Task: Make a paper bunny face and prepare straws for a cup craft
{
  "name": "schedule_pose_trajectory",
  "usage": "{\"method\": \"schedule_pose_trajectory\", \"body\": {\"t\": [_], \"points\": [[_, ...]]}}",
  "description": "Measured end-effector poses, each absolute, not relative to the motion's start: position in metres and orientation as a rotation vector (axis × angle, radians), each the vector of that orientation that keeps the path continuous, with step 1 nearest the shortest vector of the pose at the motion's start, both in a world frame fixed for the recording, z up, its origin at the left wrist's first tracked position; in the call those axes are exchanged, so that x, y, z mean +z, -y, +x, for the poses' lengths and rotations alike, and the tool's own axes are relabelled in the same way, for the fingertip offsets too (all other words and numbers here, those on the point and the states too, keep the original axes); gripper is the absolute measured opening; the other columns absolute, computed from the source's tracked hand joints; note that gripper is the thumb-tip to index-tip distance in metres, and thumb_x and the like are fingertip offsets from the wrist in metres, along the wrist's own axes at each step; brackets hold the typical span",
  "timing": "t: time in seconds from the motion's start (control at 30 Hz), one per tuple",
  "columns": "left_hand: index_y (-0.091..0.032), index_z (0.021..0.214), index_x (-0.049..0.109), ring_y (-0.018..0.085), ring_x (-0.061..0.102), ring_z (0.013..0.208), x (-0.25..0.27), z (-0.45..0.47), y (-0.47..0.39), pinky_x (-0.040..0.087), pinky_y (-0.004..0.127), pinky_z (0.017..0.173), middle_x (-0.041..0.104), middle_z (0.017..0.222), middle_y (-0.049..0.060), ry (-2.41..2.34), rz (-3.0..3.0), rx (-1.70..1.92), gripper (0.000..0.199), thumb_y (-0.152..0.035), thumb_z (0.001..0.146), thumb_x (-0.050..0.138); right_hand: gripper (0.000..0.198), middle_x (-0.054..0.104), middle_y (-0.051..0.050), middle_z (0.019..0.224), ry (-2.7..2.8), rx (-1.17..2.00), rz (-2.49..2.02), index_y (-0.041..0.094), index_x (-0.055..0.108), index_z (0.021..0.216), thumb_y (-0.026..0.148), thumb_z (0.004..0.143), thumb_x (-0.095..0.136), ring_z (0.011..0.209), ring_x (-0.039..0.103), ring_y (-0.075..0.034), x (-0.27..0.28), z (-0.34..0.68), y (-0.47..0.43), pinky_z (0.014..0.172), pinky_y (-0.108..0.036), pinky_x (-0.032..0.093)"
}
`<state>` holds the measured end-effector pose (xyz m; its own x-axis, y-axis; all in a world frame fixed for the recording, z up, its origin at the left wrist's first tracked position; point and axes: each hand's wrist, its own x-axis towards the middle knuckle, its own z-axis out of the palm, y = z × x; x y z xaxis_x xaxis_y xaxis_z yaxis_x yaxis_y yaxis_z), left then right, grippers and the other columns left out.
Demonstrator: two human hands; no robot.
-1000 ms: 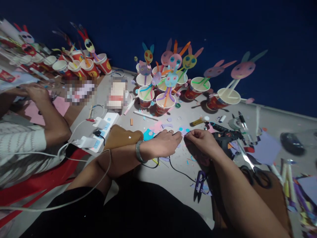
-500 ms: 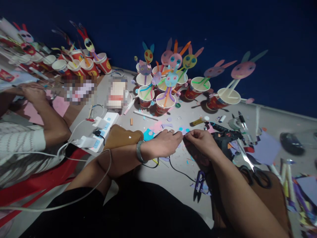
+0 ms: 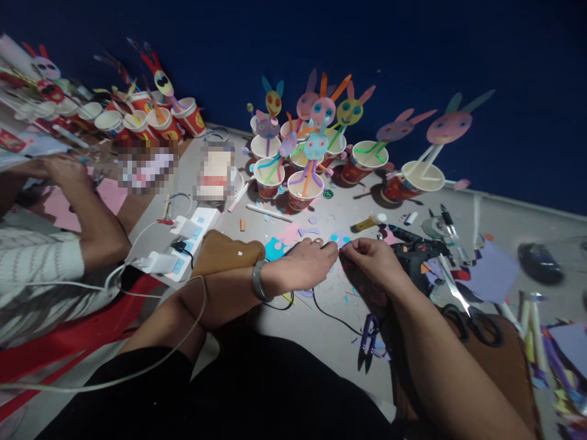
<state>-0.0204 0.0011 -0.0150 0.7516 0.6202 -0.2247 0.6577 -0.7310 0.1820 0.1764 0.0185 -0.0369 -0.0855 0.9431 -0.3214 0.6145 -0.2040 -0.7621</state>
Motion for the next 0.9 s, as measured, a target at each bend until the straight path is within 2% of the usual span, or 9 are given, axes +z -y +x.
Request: {"method": "schedule_pose_trajectory", "body": {"t": [0.27,0.67,0.9], "points": [[-0.010,0.136,0.052,0.027,0.056,0.108,-0.013,-0.021,-0.001,0.041,0.039,0.083,0.054,0.139,0.016,-0.995,2.682,-0.218,0.044,-0.021,0.094,0.048,0.029,0.065,-0.004,0.060,1.674,1.191,-1.858,0.020,0.062,0.063,0.047,0.075,0.063,0.056,0.057,-0.016,-0.040,0.176,-0.018,0.055,-0.028,0.042],[-0.010,0.139,0.050,0.027,0.056,0.111,-0.011,-0.020,0.000,0.041,0.039,0.086,0.050,0.147,0.017,-1.006,2.688,-0.245,0.048,-0.026,0.094,0.053,0.023,0.070,-0.005,0.064,1.744,1.121,-1.897,0.021,0.064,0.069,0.042,0.078,0.060,0.061,0.063,-0.019,-0.040,0.175,-0.015,0.059,-0.029,0.044],[-0.009,0.138,0.051,0.028,0.056,0.111,-0.011,-0.022,0.000,0.042,0.038,0.084,0.053,0.143,0.017,-1.012,2.711,-0.235,0.051,-0.031,0.093,0.058,0.023,0.068,-0.003,0.063,1.733,1.088,-1.866,0.022,0.059,0.073,0.043,0.080,0.064,0.055,0.058,-0.016,-0.050,0.178,-0.015,0.056,-0.028,0.043]]}}
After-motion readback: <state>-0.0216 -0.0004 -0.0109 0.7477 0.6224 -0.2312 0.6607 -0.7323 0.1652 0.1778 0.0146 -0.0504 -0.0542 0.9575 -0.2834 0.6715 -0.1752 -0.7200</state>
